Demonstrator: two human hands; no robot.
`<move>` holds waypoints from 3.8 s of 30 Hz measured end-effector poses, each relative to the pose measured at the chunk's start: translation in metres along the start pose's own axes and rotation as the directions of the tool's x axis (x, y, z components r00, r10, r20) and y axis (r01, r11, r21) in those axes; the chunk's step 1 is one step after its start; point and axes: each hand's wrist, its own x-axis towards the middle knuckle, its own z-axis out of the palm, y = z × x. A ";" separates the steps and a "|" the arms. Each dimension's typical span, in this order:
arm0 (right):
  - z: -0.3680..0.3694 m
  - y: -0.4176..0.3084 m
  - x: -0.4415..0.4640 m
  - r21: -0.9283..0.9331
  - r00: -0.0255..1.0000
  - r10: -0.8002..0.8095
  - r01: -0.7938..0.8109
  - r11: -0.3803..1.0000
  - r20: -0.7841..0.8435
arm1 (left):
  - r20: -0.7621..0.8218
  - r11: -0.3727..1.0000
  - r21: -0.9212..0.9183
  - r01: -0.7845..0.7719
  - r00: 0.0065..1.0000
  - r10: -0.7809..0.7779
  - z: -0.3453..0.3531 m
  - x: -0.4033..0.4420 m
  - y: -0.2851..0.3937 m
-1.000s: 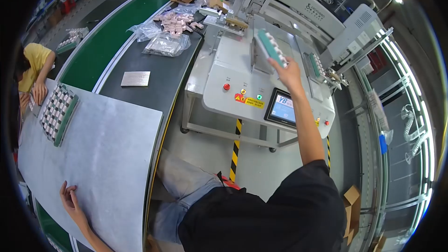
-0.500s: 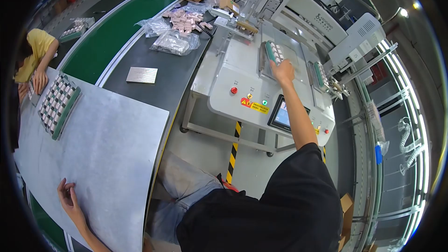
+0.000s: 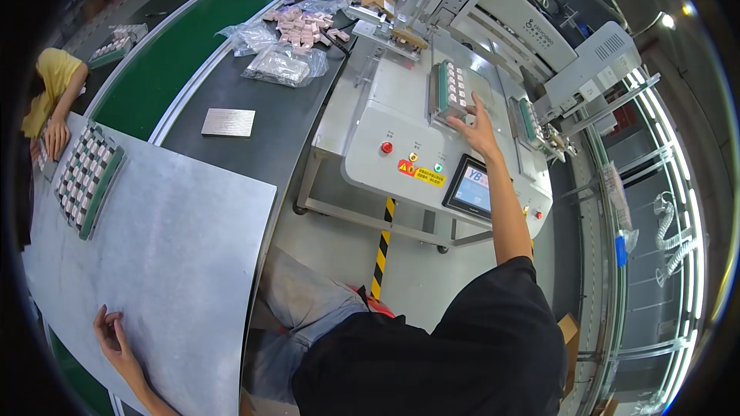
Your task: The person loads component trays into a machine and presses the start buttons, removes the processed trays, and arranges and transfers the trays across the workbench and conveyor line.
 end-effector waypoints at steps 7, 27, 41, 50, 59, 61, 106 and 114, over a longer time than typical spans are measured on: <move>-0.006 -0.006 0.007 -0.068 0.998 0.020 -0.017 0.998 0.053 | -0.007 1.000 0.030 -0.008 1.000 0.009 0.000 0.000 0.002; 0.028 -0.061 0.124 -0.504 0.876 0.481 -0.433 0.747 -0.041 | -0.001 0.999 0.021 -0.027 1.000 0.027 0.002 -0.003 0.011; 0.079 -0.042 -0.145 -0.366 0.959 -0.132 0.033 0.930 -0.249 | 0.012 0.995 0.073 -0.068 0.998 0.068 0.003 -0.005 0.012; 0.099 -0.058 -0.178 -0.312 0.966 -0.001 -0.082 0.947 -0.259 | -0.057 0.987 0.132 -0.096 0.993 0.104 0.006 -0.007 0.009; 0.102 -0.057 -0.179 -0.332 0.957 0.001 -0.102 0.938 -0.290 | -0.075 0.986 0.139 -0.088 0.992 0.099 0.006 -0.006 0.010; 0.105 -0.048 -0.179 -0.318 0.939 -0.024 -0.092 0.944 -0.343 | -0.068 0.991 0.082 -0.105 0.991 0.111 0.006 -0.006 0.007; 0.474 -0.504 -0.089 0.626 0.666 -0.744 0.561 0.541 0.046 | -0.300 1.000 -0.006 -0.025 0.954 0.022 -0.010 -0.017 0.022; 0.455 -0.503 -0.097 0.139 0.682 -0.715 0.701 0.699 0.154 | -0.287 0.984 0.164 0.072 0.958 -0.022 -0.013 -0.021 0.022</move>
